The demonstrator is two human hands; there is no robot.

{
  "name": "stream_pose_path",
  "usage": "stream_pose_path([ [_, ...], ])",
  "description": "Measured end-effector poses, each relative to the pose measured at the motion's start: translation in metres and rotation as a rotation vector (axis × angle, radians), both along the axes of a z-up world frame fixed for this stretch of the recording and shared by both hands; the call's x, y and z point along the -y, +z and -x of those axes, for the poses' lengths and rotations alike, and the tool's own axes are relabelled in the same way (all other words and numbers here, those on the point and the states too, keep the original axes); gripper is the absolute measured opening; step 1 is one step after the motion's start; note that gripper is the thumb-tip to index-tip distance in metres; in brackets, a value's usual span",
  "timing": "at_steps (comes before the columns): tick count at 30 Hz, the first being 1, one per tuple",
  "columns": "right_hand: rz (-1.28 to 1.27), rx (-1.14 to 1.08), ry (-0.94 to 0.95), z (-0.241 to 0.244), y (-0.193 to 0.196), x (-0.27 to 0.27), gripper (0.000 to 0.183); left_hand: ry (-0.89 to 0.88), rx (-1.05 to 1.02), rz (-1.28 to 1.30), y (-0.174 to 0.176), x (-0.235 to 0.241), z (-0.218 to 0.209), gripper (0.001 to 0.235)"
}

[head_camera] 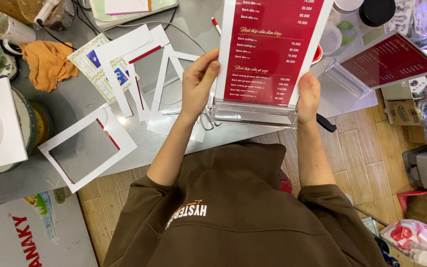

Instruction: The person assembles a menu holder by inserting a red printed menu into a clear plastic sleeve. They use scissors to trim the edges of the menu to fit the sleeve and then place the finished holder on the table. Finally, they gather the leftover paper scraps and discard them into a bin.

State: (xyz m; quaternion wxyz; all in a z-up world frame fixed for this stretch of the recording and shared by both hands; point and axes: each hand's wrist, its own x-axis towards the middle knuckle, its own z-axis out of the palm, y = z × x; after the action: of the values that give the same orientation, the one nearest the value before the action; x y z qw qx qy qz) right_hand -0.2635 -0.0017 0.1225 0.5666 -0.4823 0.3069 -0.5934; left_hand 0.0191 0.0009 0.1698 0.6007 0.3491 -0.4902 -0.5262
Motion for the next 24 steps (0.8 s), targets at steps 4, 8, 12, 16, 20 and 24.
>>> stream_pose_path([
  [4,0.018,0.008,-0.055,0.002,-0.006,-0.003,0.051,-0.046,0.041,0.057,-0.007,-0.005,-0.003,0.065],
  [8,0.052,0.005,-0.12,0.007,-0.006,-0.004,0.052,-0.179,-0.079,0.005,-0.03,-0.017,-0.001,0.094],
  [12,0.063,-0.022,-0.191,0.014,-0.005,-0.006,0.052,-0.177,-0.179,-0.127,-0.065,-0.044,0.019,0.111],
  [16,0.091,-0.058,-0.222,0.018,-0.015,-0.01,0.054,-0.486,-0.263,-0.124,-0.085,-0.065,0.041,0.106],
  [20,0.11,-0.079,-0.211,0.015,-0.026,-0.018,0.056,-0.442,-0.291,-0.213,-0.085,-0.079,0.058,0.092],
  [24,0.12,-0.037,-0.193,0.011,-0.039,-0.027,0.055,-0.296,-0.239,-0.237,-0.079,-0.089,0.064,0.075],
])
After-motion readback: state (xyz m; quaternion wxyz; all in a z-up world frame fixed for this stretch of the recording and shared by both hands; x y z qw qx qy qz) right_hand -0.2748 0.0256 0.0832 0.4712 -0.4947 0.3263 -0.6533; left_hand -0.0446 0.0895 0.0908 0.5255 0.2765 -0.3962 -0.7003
